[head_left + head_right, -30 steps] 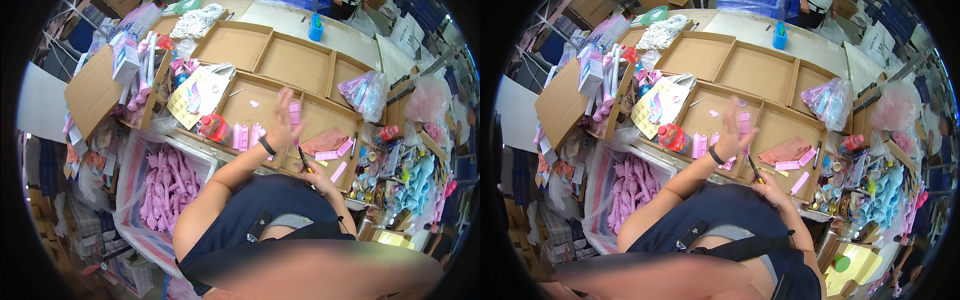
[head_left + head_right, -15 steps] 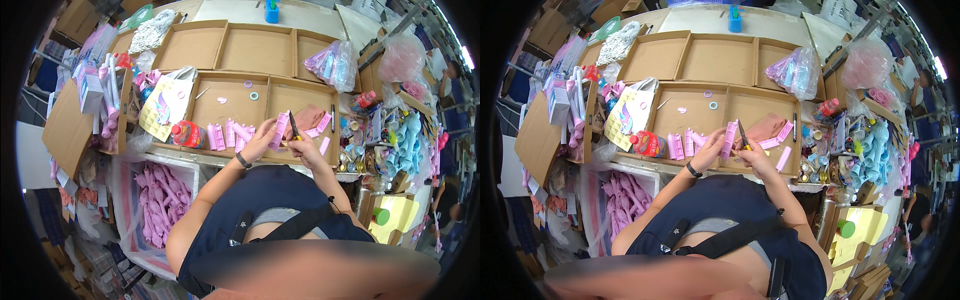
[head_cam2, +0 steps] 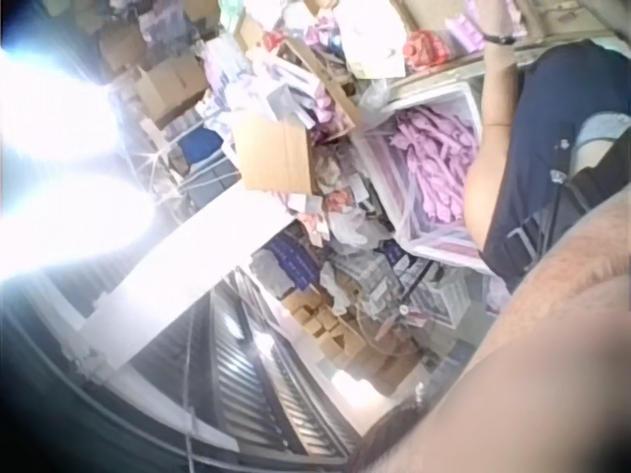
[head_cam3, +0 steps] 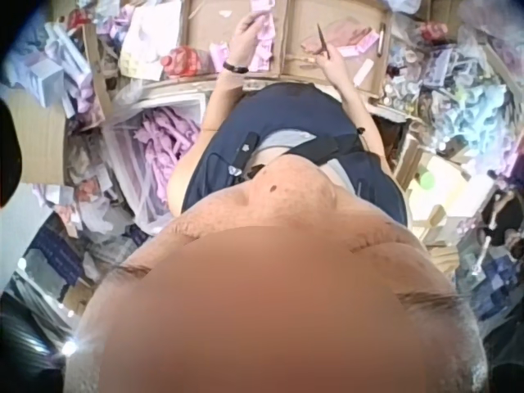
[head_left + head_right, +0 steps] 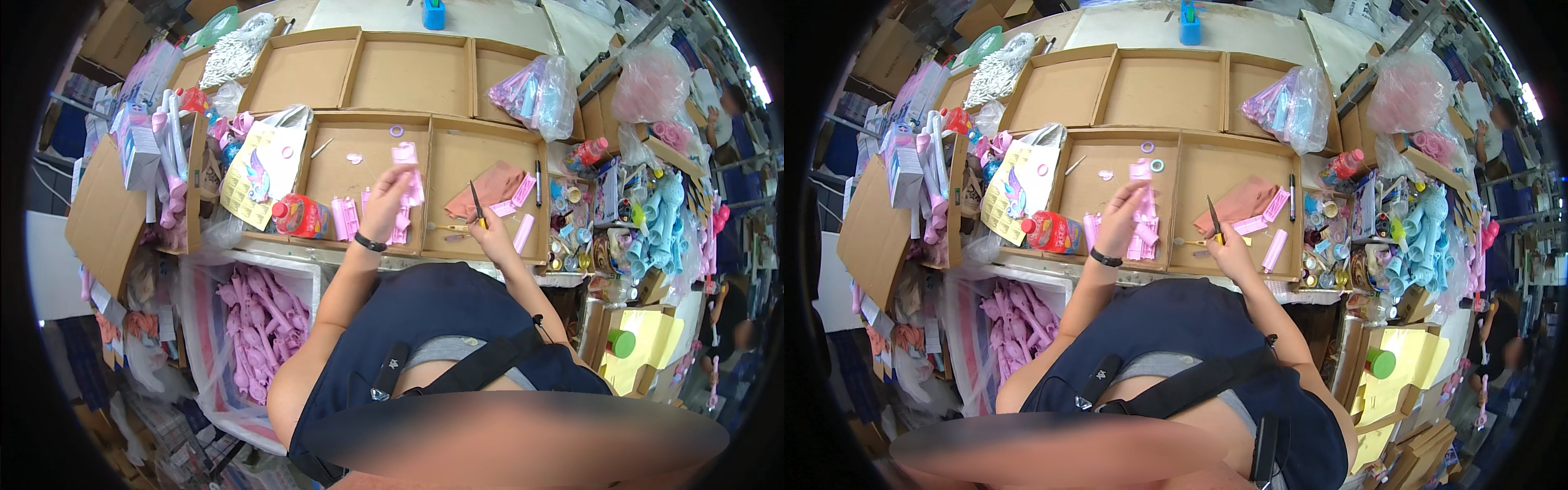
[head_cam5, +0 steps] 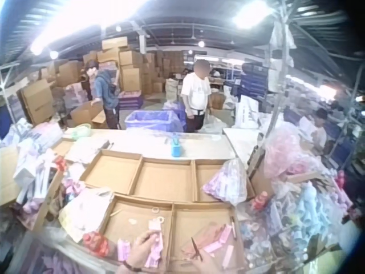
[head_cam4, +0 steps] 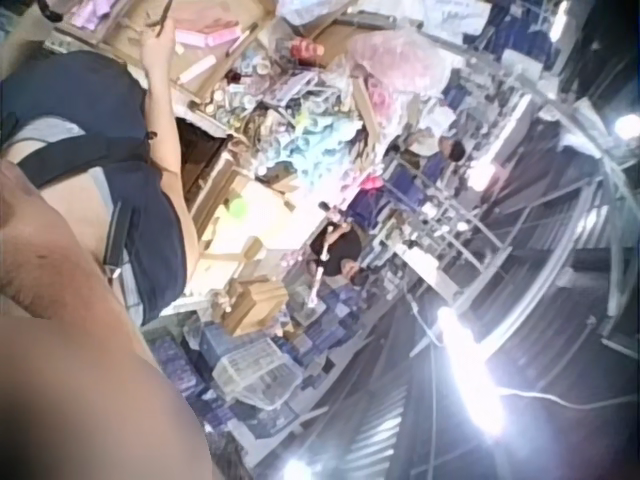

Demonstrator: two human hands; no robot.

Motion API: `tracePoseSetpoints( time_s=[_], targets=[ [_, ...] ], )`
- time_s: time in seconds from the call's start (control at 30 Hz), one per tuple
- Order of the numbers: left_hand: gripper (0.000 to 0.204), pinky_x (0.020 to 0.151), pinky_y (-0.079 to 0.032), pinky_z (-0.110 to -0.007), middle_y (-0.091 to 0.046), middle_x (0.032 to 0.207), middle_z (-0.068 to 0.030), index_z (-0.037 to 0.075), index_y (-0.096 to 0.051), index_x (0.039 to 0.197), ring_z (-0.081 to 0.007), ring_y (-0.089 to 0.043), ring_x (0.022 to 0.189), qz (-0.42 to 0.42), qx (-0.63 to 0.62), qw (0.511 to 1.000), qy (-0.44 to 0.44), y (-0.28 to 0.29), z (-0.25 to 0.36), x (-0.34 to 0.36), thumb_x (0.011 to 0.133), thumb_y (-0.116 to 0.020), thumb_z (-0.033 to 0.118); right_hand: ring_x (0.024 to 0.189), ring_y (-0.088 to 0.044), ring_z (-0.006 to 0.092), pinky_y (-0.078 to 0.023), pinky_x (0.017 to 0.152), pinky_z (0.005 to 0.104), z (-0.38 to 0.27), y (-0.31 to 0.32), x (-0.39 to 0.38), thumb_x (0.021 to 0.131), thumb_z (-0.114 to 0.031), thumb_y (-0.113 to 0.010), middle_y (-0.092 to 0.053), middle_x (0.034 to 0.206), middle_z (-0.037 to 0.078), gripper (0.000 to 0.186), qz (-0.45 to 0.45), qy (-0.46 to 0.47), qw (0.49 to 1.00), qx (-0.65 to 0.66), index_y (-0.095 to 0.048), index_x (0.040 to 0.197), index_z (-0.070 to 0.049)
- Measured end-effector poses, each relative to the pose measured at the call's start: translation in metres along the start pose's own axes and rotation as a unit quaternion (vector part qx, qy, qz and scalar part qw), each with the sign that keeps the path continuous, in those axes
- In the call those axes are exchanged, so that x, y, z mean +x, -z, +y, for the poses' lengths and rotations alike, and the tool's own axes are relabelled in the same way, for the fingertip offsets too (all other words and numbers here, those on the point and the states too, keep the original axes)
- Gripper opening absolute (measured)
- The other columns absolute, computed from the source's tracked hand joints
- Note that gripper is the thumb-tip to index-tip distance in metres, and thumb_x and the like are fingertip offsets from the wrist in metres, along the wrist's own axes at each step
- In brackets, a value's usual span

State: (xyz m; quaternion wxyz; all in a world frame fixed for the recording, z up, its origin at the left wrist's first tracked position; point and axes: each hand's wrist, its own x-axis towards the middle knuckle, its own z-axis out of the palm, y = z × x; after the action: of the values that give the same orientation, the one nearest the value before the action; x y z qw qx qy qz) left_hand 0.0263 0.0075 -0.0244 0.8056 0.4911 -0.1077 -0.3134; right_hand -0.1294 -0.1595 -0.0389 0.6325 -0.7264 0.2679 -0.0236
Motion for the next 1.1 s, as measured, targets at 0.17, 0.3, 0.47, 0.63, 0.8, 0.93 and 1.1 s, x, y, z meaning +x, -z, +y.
tracePoseSetpoints(
  time_s=[0.17,0.3,0.47,0.63,0.8,0.93,1.1],
  targets=[
    [0.030,0.077,-0.048,-0.027,-0.056,0.101,-0.0034,0.006,-0.050,0.119,-0.0114,-0.056,0.092,0.110,0.033,0.992,0.055,0.050,-0.021,-0.006,0.092,-0.049,0.018,0.077,-0.053,0.0127,-0.043,0.071,0.0256,0.016,0.008,0.028,0.080,-0.018,-0.059,-0.054,0.085,0.004,0.023,-0.020,0.013,0.996,0.086,-0.054,0.094,-0.002],
    [0.038,0.071,-0.049,-0.025,-0.056,0.098,-0.0041,0.006,-0.043,0.126,-0.0119,-0.058,0.083,0.136,0.137,0.975,0.110,0.078,-0.041,-0.013,0.091,-0.050,0.019,0.084,-0.058,0.0230,-0.044,0.075,0.0313,0.039,0.020,0.068,0.078,-0.017,-0.059,-0.059,0.088,0.012,0.027,0.044,-0.036,0.997,-0.060,-0.054,0.098,0.000],
    [0.048,0.067,-0.045,-0.023,-0.059,0.098,-0.0086,0.003,-0.037,0.129,-0.0119,-0.058,0.078,0.155,0.168,0.964,0.137,0.093,-0.063,-0.026,0.089,-0.053,0.024,0.087,-0.056,0.0398,-0.044,0.076,0.0435,0.073,0.054,0.081,0.070,-0.006,-0.055,-0.058,0.087,0.024,0.025,0.170,0.015,0.918,-0.359,-0.054,0.094,0.002],
    [0.037,0.068,-0.046,-0.024,-0.058,0.102,-0.0111,-0.001,-0.048,0.115,-0.0138,-0.058,0.086,0.087,0.203,0.964,0.147,0.089,-0.075,-0.031,0.089,-0.053,0.024,0.082,-0.059,0.0314,-0.047,0.071,0.0415,0.105,0.071,0.072,0.067,-0.003,-0.056,-0.061,0.082,0.016,0.015,-0.010,0.165,0.798,-0.580,-0.059,0.082,-0.004],
    [0.030,0.066,-0.046,-0.023,-0.058,0.091,-0.0067,-0.002,-0.052,0.111,-0.0109,-0.056,0.080,0.018,0.250,0.966,0.068,0.068,-0.077,-0.019,0.089,-0.053,0.019,0.082,-0.056,0.0311,-0.045,0.070,0.0409,0.126,0.070,0.074,0.067,-0.003,-0.055,-0.057,0.081,0.013,0.014,0.017,0.234,0.788,-0.570,-0.054,0.080,-0.007],
    [0.028,0.075,-0.045,-0.023,-0.058,0.093,-0.0041,-0.002,-0.052,0.112,-0.0097,-0.054,0.083,-0.023,0.263,0.961,0.080,0.056,-0.068,-0.019,0.090,-0.052,0.017,0.082,-0.055,0.0313,-0.044,0.069,0.0409,0.105,0.062,0.067,0.066,-0.003,-0.058,-0.055,0.086,0.013,0.019,0.074,0.191,0.835,-0.511,-0.050,0.082,-0.006],
    [0.040,0.085,-0.043,-0.028,-0.053,0.109,-0.0084,-0.001,-0.042,0.124,-0.0147,-0.052,0.097,-0.101,0.308,0.939,0.113,0.040,-0.064,-0.028,0.091,-0.051,0.020,0.080,-0.057,0.0226,-0.046,0.070,0.0357,0.047,0.018,0.042,0.079,-0.004,-0.059,-0.059,0.088,0.010,0.020,0.051,0.059,0.966,0.247,-0.051,0.097,-0.002]
  ],
)
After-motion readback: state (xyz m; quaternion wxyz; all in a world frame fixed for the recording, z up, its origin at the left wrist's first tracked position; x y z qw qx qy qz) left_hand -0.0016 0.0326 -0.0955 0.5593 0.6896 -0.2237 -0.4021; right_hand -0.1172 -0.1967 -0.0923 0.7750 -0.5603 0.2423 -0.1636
